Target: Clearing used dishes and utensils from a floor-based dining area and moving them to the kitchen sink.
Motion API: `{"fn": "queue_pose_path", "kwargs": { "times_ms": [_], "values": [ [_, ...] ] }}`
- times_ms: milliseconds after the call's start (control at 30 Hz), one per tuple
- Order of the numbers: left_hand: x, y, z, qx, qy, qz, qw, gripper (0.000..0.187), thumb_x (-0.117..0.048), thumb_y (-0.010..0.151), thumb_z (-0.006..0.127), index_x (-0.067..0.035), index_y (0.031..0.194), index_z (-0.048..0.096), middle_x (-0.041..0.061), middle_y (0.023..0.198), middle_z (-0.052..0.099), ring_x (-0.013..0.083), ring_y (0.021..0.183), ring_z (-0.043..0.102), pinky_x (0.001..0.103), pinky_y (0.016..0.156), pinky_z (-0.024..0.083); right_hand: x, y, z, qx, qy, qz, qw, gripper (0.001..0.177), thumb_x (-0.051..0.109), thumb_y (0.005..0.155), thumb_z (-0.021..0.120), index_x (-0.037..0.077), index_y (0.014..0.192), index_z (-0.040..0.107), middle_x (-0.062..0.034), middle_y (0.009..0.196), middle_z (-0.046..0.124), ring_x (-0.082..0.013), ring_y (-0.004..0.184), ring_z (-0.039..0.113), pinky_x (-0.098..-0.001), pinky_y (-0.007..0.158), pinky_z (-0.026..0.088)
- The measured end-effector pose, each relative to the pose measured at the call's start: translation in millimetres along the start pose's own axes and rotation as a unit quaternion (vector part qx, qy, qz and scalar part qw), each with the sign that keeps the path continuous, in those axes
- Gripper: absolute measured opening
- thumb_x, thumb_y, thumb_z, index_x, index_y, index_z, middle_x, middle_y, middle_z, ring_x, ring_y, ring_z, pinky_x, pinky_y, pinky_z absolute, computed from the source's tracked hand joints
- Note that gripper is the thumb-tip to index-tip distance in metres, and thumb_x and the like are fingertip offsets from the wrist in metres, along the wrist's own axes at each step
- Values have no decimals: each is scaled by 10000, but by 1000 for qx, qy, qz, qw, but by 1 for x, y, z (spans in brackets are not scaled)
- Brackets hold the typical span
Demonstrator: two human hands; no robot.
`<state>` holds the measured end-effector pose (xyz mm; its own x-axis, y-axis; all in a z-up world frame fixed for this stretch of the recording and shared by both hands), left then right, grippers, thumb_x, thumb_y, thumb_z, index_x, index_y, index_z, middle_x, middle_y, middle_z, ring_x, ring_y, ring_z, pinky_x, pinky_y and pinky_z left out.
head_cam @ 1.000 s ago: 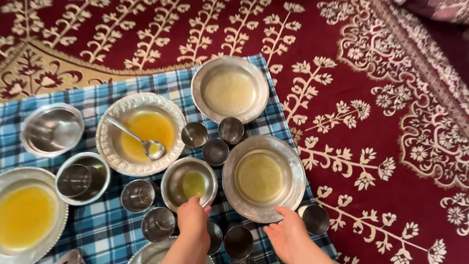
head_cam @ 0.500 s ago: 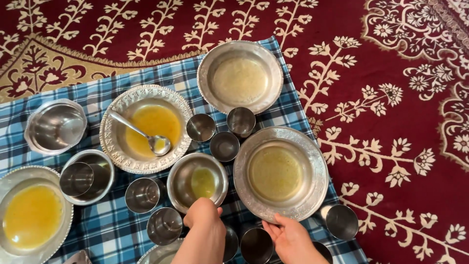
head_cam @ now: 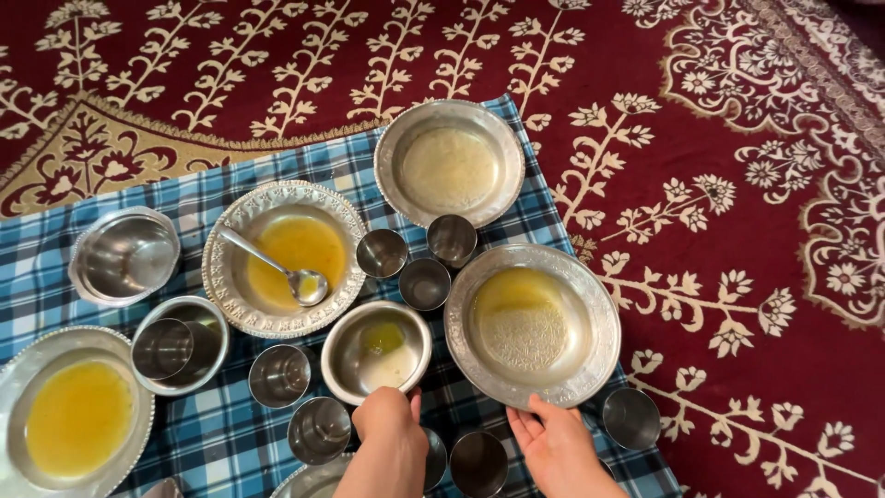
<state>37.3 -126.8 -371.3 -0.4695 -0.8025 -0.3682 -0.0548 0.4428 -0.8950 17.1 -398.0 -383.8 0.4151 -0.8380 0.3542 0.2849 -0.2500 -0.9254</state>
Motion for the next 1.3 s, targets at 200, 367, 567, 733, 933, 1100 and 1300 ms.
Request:
{"fn": "queue_pose_path", "kwargs": {
  "times_ms": [200, 367, 567, 733, 933, 1100, 1300],
  "values": [
    [-12, -19, -10, 27, 8, 49, 998, 401, 45, 964, 481, 37, 1361, 536, 177, 1313, 609, 286, 978, 713, 353, 798, 642, 23, -24, 10, 37, 2, -28, 999, 436, -31, 929, 569, 91, 1334, 464, -140, 1317, 604, -323, 1192, 631, -487, 1083, 507],
    [-29, -59, -23, 41, 41, 62, 996, 387, 31, 974, 493, 68, 1357, 539, 187, 1335, 590, 291, 995, 706, 373, 807, 634, 39, -58, 12, 41, 4, -34, 999, 415, -29, 942, 552, 82, 1329, 449, -147, 1336, 582, -326, 1225, 616, -487, 1091, 502],
    [-64, -134, -35, 125, 40, 108, 986, 343, -56, 1013, 481, 33, 1342, 437, 177, 1306, 572, 285, 1085, 675, 382, 875, 628, 56, -113, 3, 49, -32, -23, 998, 403, -7, 963, 533, 49, 1351, 442, -155, 1321, 563, -321, 1218, 608, -495, 1085, 509],
    [-92, -181, -46, 197, 75, 136, 968, 272, -109, 1018, 509, 15, 1260, 499, 162, 1270, 603, 257, 1080, 658, 404, 911, 609, 72, -199, 3, 55, -32, -20, 998, 409, 11, 967, 520, 76, 1365, 454, -142, 1331, 573, -298, 1209, 614, -472, 1074, 514],
    [-136, -259, -64, 295, 89, 108, 945, 238, -98, 1015, 518, -2, 1232, 529, 147, 1243, 603, 259, 1077, 634, 452, 919, 603, 95, -288, -12, 96, 19, -78, 992, 384, 7, 929, 557, 52, 1309, 527, -119, 1244, 639, -269, 1139, 636, -441, 1021, 532],
    [-190, -355, -92, 361, 163, 159, 904, 244, -122, 1009, 522, -95, 1248, 561, 99, 1211, 619, 213, 978, 589, 373, 773, 545, 111, -394, -28, 87, 80, -135, 984, 317, -23, 910, 588, 43, 1216, 536, -131, 1181, 654, -268, 1063, 664, -443, 985, 556],
    [-223, -447, -134, 408, 212, 163, 873, 245, -126, 1000, 530, -124, 1244, 546, 80, 1159, 611, 217, 933, 557, 354, 778, 495, 139, -521, -75, 45, 138, -185, 972, 317, -39, 901, 591, 55, 1195, 516, -124, 1146, 645, -259, 1031, 653, -429, 967, 572]
  ]
}}
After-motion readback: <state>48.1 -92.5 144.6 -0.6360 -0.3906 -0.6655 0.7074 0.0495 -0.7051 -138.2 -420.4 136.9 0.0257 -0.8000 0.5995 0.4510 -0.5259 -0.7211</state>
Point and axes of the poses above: each hand's wrist, its own y-axis towards the middle knuckle, its own z-axis out of the palm, x = y × z, the point moved 10 cm from there along y, towards the middle knuckle
